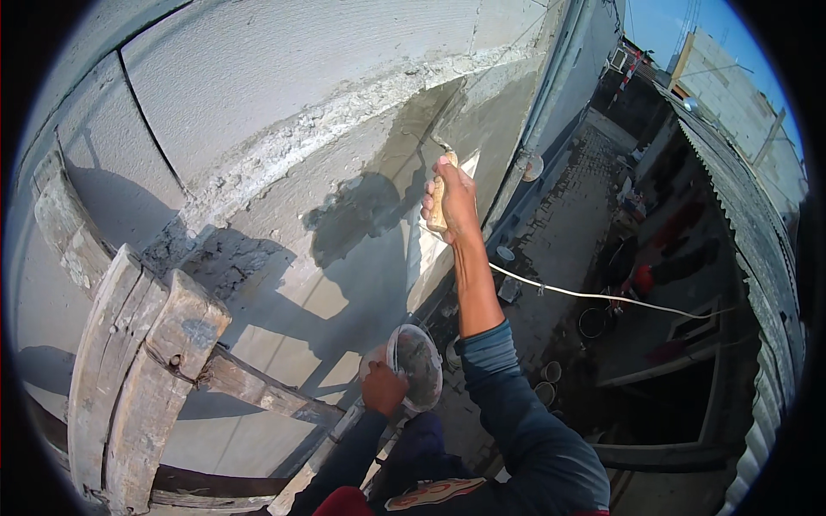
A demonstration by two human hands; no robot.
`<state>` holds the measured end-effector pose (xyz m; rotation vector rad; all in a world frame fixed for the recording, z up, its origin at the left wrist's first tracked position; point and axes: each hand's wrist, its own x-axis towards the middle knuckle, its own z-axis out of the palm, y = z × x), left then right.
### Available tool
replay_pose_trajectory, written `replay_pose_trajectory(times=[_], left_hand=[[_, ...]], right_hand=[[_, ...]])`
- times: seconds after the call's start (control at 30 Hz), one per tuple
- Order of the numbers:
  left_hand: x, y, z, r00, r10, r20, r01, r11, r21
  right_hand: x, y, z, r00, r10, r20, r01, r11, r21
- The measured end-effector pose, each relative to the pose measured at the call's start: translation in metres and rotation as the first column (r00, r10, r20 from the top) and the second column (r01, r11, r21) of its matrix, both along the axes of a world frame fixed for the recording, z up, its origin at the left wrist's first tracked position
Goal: The person applies plaster to a wall using a trowel and a bucket. They scoop the plaster mixture from the bucket and spread it onto the wall surface in several layers.
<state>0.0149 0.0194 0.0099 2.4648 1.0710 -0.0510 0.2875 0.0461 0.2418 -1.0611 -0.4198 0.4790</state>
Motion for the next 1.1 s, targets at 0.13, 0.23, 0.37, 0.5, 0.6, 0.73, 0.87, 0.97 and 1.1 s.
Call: replay_pose_trajectory(times=[0.13,0.23,0.37,0.5,0.6,0.73,0.87,0.97,1.1], left_hand=[[0.008,-0.006,-0.001,1.0,-0.001,0.005,0.001,0.999,-0.038],[0.013,-0.007,0.001,1.0,0.006,-0.007,-0.007,0.998,-0.067],[0.002,-0.001,-0.005,0.999,0.031,-0.02,-0.032,0.999,-0.033],[0.001,0.001,-0.011,1.0,0.015,0.005,-0.015,1.0,0.016],[0.003,-0.001,-0.008,0.999,0.046,0.022,-0.045,0.999,-0.019],[0.013,-0.008,-0.01,1.0,0.009,0.029,-0.008,1.0,-0.029],[0.003,0.0,-0.009,1.0,0.03,0.006,-0.03,0.998,-0.059],[0.0,-0.001,-0.007,1.0,0.01,0.012,-0.009,0.998,-0.066],[0.004,-0.002,-0.006,0.999,0.021,0.025,-0.02,0.999,-0.049]], right_hand=[[0.044,-0.001,-0.067,0.963,0.017,-0.268,-0.004,0.999,0.048],[0.061,0.011,-0.053,0.938,0.038,-0.344,-0.014,0.997,0.071],[0.033,0.029,0.028,0.98,-0.017,-0.199,0.028,0.998,0.053],[0.016,0.004,0.059,0.993,0.115,-0.034,-0.108,0.98,0.169],[0.045,-0.005,0.026,0.976,0.168,-0.138,-0.127,0.956,0.264],[0.112,0.008,-0.002,0.965,0.074,-0.253,-0.035,0.987,0.157],[0.048,0.034,0.045,0.993,-0.114,-0.04,0.113,0.993,-0.034],[0.031,0.005,0.04,0.998,-0.049,-0.049,0.051,0.997,0.049],[0.061,-0.001,-0.017,0.985,-0.017,-0.169,0.031,0.996,0.085]])
